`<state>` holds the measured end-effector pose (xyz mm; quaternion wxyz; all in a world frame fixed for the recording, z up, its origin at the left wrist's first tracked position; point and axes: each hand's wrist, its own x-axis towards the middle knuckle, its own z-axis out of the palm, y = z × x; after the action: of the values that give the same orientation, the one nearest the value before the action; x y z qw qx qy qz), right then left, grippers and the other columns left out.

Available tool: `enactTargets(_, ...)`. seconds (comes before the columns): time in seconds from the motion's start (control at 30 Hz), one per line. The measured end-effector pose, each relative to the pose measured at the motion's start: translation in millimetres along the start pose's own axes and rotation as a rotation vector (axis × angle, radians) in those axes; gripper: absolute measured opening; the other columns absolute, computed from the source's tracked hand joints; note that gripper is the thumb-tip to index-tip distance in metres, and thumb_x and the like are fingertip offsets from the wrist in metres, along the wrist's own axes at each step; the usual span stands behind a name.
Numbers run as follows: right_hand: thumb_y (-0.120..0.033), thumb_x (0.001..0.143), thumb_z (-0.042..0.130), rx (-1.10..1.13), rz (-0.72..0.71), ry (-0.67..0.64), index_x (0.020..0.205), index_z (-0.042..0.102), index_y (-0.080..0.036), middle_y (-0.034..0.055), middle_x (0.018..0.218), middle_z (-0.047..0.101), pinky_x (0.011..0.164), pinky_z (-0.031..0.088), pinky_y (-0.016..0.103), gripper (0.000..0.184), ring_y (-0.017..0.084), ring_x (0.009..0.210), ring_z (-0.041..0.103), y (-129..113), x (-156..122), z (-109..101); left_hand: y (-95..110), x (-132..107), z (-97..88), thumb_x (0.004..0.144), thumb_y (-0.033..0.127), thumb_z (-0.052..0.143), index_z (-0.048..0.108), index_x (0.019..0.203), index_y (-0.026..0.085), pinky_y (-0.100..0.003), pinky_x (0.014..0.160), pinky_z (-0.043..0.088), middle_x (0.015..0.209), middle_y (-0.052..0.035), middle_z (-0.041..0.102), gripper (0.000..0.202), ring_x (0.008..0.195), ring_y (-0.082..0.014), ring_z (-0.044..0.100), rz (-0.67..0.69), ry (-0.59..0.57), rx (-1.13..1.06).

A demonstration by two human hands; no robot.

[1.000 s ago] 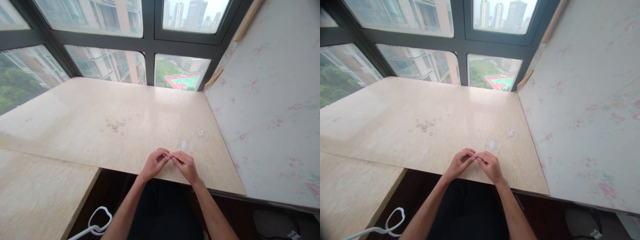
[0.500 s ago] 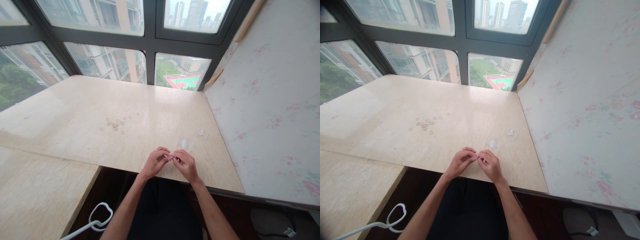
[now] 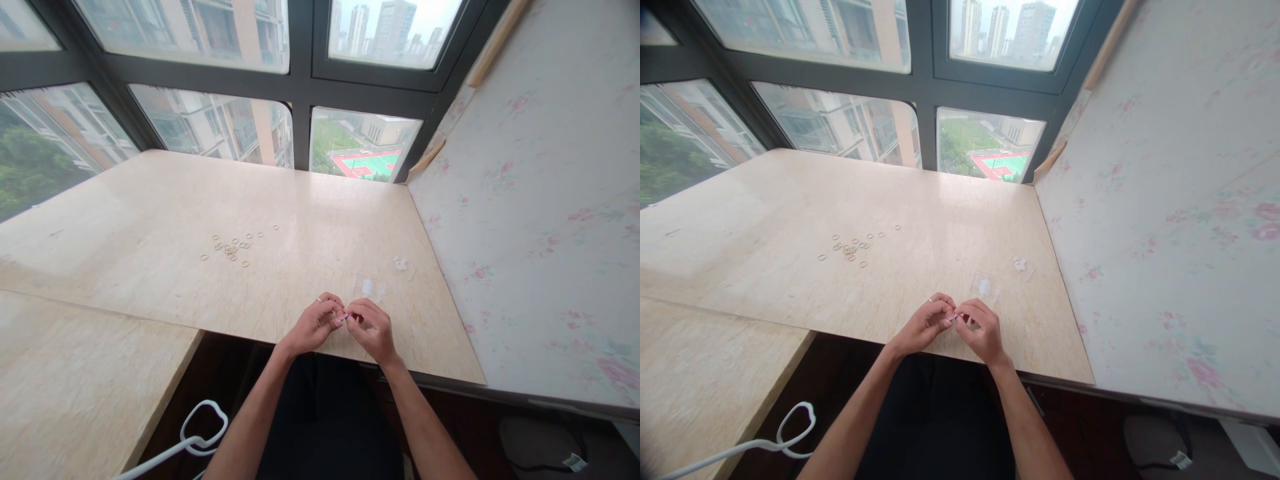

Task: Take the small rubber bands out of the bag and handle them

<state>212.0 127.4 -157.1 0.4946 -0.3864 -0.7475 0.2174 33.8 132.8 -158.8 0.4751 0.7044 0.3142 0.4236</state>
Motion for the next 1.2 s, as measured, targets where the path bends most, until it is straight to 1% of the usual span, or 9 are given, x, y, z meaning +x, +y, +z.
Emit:
enactTargets(0.23, -0.013, 0.082, 0.057, -0.019, 0.034, 0.024, 0.08, 0.064, -0.018, 0.0041, 0.077, 0.062, 0.056, 0.045, 0.026, 0.009, 0.013, 0.064, 0.054, -2, 1, 0, 2, 2, -1.7, 0.092, 0.039, 0.052, 0.056, 0.087, 0.016, -0.035, 0.088, 0.044, 0.101, -0.0103, 0.053, 0.024, 0.096, -0.0195, 0.052, -0.001, -0.069, -0.001)
enactTargets(0.4, -0.012, 0.081, 0.058, -0.06, 0.059, 0.085, 0.078, 0.062, -0.018, 0.0027, 0.075, 0.06, 0.057, 0.043, 0.026, 0.008, 0.013, 0.063, 0.052, -2, 1, 0, 0, 6, 3.6, 0.091, 0.038, 0.054, 0.054, 0.083, 0.015, -0.033, 0.085, 0.044, 0.099, -0.009, 0.054, 0.023, 0.093, -0.0184, 0.052, 0.022, -0.054, -0.001)
enactTargets(0.5, -0.011, 0.081, 0.058, -0.069, 0.063, 0.106, 0.079, 0.062, -0.018, 0.0023, 0.075, 0.059, 0.057, 0.043, 0.026, 0.008, 0.013, 0.064, 0.052, -2, 1, 0, -2, 8, 8.3, 0.089, 0.036, 0.058, 0.053, 0.08, 0.015, -0.031, 0.083, 0.043, 0.095, -0.0075, 0.054, 0.023, 0.091, -0.0175, 0.052, 0.021, -0.019, -0.022)
enactTargets(0.57, -0.01, 0.081, 0.058, -0.058, 0.048, 0.091, 0.08, 0.062, -0.018, 0.0022, 0.075, 0.059, 0.058, 0.044, 0.026, 0.009, 0.012, 0.064, 0.052, -2, 1, 0, -2, 8, 10.2, 0.088, 0.034, 0.06, 0.054, 0.078, 0.015, -0.03, 0.081, 0.043, 0.091, -0.0066, 0.054, 0.022, 0.088, -0.017, 0.052, 0.007, 0.021, -0.042)
enactTargets(0.7, -0.012, 0.083, 0.059, 0.005, 0.018, 0.007, 0.084, 0.064, -0.018, 0.0028, 0.076, 0.061, 0.059, 0.046, 0.027, 0.008, 0.013, 0.065, 0.054, 0, 1, 0, -1, 5, 10.1, 0.084, 0.033, 0.066, 0.058, 0.075, 0.014, -0.029, 0.078, 0.043, 0.086, -0.0061, 0.055, 0.022, 0.084, -0.0164, 0.053, -0.034, 0.118, -0.091)
enactTargets(0.8, -0.016, 0.085, 0.06, 0.046, 0.039, -0.046, 0.086, 0.066, -0.018, 0.0035, 0.076, 0.063, 0.06, 0.047, 0.027, 0.007, 0.014, 0.066, 0.055, 1, 2, 0, -3, 3, 8.8, 0.08, 0.035, 0.07, 0.062, 0.075, 0.014, -0.029, 0.076, 0.044, 0.086, -0.0061, 0.057, 0.023, 0.081, -0.0158, 0.054, -0.073, 0.191, -0.112)
enactTargets(1.0, -0.017, 0.086, 0.061, 0.096, 0.062, -0.05, 0.092, 0.067, -0.019, 0.0048, 0.083, 0.065, 0.063, 0.049, 0.028, 0.01, 0.015, 0.071, 0.058, 4, 1, 0, -6, 3, 9.3, 0.078, 0.036, 0.073, 0.064, 0.074, 0.014, -0.029, 0.074, 0.046, 0.084, -0.0064, 0.061, 0.024, 0.08, -0.0156, 0.057, -0.102, 0.231, -0.132)
enactTargets(1.1, -0.018, 0.086, 0.061, 0.122, 0.077, -0.052, 0.101, 0.066, -0.02, 0.0058, 0.089, 0.066, 0.064, 0.051, 0.029, 0.016, 0.015, 0.072, 0.06, 7, -1, 0, -7, 3, 10.2, 0.077, 0.037, 0.073, 0.064, 0.075, 0.014, -0.03, 0.075, 0.047, 0.084, -0.0073, 0.062, 0.025, 0.08, -0.0162, 0.059, -0.098, 0.256, -0.159)
enactTargets(1.2, -0.015, 0.086, 0.061, 0.146, 0.061, -0.056, 0.108, 0.066, -0.021, 0.0061, 0.094, 0.065, 0.065, 0.052, 0.028, 0.024, 0.014, 0.074, 0.06, 9, -2, 0, -7, 4, 10.4, 0.077, 0.037, 0.074, 0.065, 0.075, 0.014, -0.03, 0.075, 0.048, 0.084, -0.0077, 0.062, 0.024, 0.081, -0.0165, 0.059, -0.098, 0.256, -0.161)
